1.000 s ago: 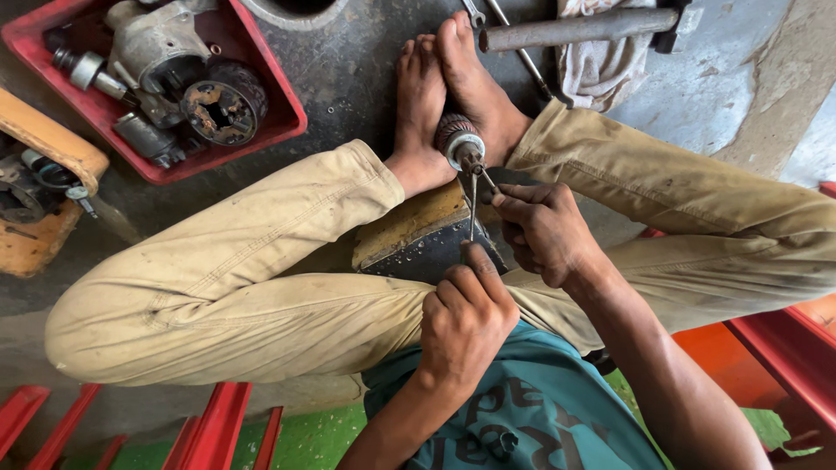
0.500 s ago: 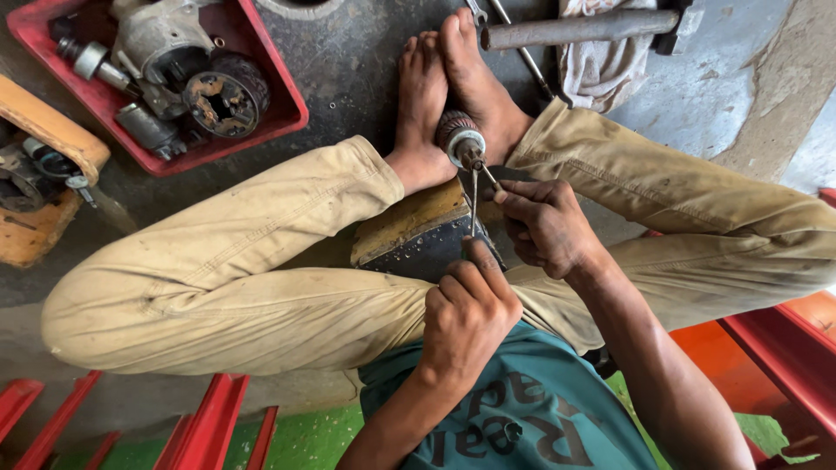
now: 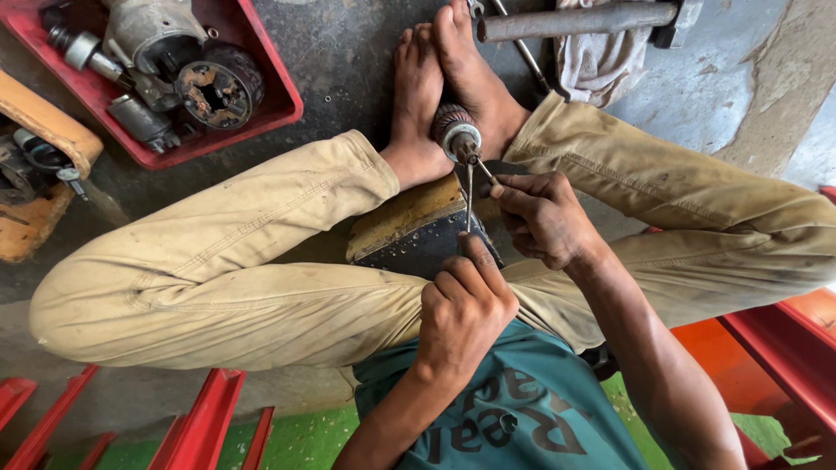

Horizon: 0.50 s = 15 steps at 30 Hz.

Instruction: The person sits on the floor and uses two screwdrivers to scrape and clean the interior of a motor armature held between their feet. They repeatedly scrape the commutator area and occasionally wipe the part with a cloth.

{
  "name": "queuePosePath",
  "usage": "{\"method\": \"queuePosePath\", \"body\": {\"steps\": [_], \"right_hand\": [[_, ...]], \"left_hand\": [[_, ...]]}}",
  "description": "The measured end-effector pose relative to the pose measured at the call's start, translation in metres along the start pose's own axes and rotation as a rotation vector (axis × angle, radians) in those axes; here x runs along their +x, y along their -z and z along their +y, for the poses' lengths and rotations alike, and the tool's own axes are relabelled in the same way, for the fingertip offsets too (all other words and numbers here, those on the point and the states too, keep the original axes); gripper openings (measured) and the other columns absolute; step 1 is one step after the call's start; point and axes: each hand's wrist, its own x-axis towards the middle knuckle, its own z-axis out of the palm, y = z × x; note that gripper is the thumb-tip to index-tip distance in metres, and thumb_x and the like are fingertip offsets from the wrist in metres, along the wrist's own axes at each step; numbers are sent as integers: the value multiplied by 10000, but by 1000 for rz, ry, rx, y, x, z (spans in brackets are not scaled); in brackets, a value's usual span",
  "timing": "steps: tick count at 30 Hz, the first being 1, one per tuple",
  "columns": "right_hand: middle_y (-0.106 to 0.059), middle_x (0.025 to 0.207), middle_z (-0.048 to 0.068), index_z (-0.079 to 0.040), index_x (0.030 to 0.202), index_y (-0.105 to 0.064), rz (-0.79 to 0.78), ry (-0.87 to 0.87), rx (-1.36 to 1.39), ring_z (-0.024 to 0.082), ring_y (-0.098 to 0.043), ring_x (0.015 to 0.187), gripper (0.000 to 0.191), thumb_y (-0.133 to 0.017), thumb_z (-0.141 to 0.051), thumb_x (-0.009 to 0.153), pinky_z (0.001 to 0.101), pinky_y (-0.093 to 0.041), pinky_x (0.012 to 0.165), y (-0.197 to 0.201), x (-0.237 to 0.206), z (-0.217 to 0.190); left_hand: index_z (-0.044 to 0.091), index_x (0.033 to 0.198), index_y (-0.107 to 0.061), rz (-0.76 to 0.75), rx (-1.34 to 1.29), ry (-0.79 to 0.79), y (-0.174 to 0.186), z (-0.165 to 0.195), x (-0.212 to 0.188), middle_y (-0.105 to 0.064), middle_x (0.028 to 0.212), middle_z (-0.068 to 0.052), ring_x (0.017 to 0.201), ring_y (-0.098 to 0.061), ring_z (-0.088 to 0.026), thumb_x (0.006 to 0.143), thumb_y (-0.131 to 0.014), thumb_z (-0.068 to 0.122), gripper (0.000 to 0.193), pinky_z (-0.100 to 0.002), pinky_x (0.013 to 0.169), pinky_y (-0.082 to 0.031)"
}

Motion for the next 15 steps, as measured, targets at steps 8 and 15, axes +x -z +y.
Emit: {"method": "queuePosePath", "body": {"steps": [8, 15], "right_hand": [[-325, 534, -69, -16, 955, -652, -47, 30, -4, 46, -238, 402, 191, -567, -169, 1031, 262, -162, 350, 10, 7, 7], [-332, 546, -69, -15, 912, -620, -71, 52, -16, 47, -251, 413, 215, -569, -172, 1051, 263, -178, 356, 16, 10, 10]], "left_hand": [[-65, 1062, -724, 16, -16, -2, -2, 0, 0, -562, 687, -62, 530, -451, -85, 930, -629, 41, 193, -246, 464, -352], [-71, 1049, -719, 27, -31, 8, -2, 2, 2, -567, 686, -77, 527, -447, -90, 933, -638, 27, 172, -249, 457, -343]]}}
